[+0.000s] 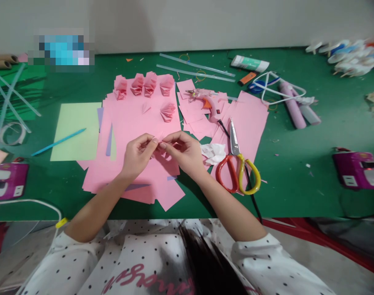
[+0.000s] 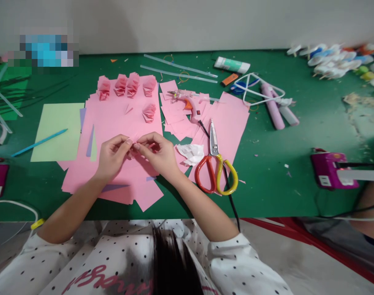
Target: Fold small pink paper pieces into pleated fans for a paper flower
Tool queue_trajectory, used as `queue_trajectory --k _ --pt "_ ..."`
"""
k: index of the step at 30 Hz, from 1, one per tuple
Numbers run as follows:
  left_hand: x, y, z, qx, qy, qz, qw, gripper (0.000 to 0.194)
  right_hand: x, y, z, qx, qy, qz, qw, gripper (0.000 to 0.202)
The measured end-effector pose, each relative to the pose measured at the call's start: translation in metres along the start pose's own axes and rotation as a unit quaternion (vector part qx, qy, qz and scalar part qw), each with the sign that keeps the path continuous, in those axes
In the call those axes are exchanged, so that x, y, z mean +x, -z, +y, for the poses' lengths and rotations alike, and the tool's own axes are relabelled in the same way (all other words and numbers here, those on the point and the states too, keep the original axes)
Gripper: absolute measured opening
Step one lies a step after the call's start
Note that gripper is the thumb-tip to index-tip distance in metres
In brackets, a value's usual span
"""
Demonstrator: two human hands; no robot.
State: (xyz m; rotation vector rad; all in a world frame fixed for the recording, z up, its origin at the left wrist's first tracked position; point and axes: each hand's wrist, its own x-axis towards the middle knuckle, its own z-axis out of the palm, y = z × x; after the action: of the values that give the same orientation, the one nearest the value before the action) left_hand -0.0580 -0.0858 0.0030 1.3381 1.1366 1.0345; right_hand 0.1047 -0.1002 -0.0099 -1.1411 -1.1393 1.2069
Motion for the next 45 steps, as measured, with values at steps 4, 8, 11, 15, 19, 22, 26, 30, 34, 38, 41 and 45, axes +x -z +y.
queue_trajectory --k 4,8,11,15,19,22,26,30,34,38,41,45 --pt "-0.0003 -0.0002 0.0 -0.002 -0.006 -0.007 1.0 0.028 0.0021 0.0013 -0.0014 0.039 -0.04 -0.016 0.998 0.032" --pt "-0.0006 0.0004 -0.0005 0.006 -0.014 -0.009 1.0 0.028 0.0029 0.0022 -0.0048 0.044 -0.058 -0.019 0.997 0.036" --pt "-0.0009 0.0009 -0.0013 0.016 -0.019 -0.01 1.0 0.027 0.0026 0.0023 -0.0061 0.047 -0.067 -0.025 0.996 0.036" --pt "-0.0018 0.001 -0.0015 0.021 -0.017 -0.006 1.0 0.025 0.0021 0.0028 -0.0061 0.044 -0.065 -0.026 0.997 0.033" --pt "-0.0027 0.0004 -0.0007 0.023 -0.013 -0.009 1.0 0.021 0.0024 0.0036 -0.0054 0.028 -0.057 -0.024 0.998 0.032" --pt "-0.0028 -0.0001 -0.0001 0.023 -0.005 -0.008 1.0 0.021 0.0027 0.0036 -0.0048 0.019 -0.044 -0.022 0.999 0.031" --pt "-0.0021 -0.0002 -0.0004 0.007 0.008 -0.007 1.0 0.027 0.0019 0.0028 -0.0046 0.023 -0.037 -0.028 0.999 0.033" --pt "-0.0015 0.0005 -0.0019 -0.023 0.019 -0.011 0.999 0.03 0.0006 0.0027 -0.0053 0.041 -0.036 -0.025 0.998 0.04" --pt "-0.0015 0.0008 -0.0026 -0.041 0.033 -0.016 0.998 0.03 0.0012 0.0033 -0.0059 0.012 -0.02 0.001 1.0 0.046" --pt "-0.0018 0.0006 -0.0026 -0.036 0.029 -0.024 0.999 0.027 0.0018 0.0025 -0.0047 0.004 -0.018 -0.024 1.0 0.048" --pt "-0.0019 0.0005 -0.0027 -0.027 0.03 -0.037 0.998 0.026 0.0014 0.0016 -0.0028 0.005 -0.012 -0.04 0.999 0.048" --pt "-0.0018 0.0009 -0.0031 -0.024 0.05 -0.046 0.997 0.028 0.0007 0.001 -0.0014 -0.007 -0.014 -0.042 0.999 0.05"
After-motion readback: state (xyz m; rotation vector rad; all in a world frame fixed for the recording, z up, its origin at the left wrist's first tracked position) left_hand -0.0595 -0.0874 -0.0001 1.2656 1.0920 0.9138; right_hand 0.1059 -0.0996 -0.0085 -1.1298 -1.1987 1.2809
